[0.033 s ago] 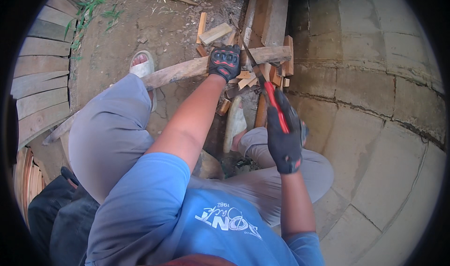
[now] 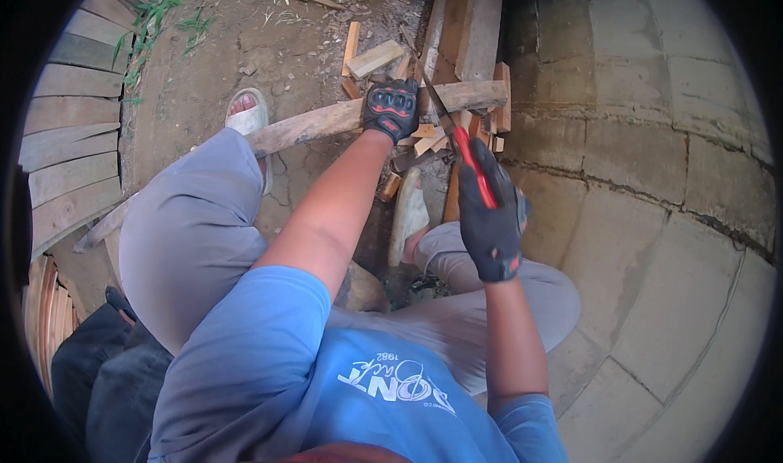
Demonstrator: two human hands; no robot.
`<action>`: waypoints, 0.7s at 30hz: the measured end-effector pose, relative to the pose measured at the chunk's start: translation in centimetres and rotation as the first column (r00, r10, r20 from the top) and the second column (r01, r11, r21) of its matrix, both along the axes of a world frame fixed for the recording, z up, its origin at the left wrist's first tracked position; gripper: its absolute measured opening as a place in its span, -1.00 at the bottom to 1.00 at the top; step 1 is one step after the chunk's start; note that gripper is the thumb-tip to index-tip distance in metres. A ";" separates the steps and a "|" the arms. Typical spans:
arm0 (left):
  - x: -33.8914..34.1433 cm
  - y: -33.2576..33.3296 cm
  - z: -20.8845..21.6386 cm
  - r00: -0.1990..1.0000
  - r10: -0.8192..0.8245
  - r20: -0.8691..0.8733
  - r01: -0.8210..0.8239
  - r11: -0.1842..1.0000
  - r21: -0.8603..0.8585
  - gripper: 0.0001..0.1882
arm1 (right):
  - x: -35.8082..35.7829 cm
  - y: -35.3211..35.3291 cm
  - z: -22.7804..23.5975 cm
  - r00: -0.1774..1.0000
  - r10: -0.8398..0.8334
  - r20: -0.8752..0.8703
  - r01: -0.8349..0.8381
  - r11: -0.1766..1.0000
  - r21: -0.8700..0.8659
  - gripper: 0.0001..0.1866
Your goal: The person sits on the ground and uses a red-handled machete to split small pieces of wood. They hold the wood with their left hand and strike it with the machete in their right hand, creating smaller fragments that accumulate on the ground.
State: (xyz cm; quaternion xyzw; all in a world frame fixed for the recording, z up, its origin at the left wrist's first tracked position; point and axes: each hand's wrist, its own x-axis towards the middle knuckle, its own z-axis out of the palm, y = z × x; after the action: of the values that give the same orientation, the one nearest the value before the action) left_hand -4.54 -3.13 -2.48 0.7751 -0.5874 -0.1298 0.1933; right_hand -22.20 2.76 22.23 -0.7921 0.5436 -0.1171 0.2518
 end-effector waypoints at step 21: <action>0.7 -0.2 0.5 0.999 -0.037 0.014 0.037 0.999 0.024 -0.69 | -4.3 3.1 -4.4 0.998 -0.010 0.054 0.004 0.995 0.096 -0.49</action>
State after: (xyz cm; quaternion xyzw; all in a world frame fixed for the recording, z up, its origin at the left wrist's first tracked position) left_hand -3.83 -3.33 -2.01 0.7672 -0.6014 -0.1345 0.1776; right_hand -26.46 5.82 17.82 -0.7736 0.5443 -0.1132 0.3040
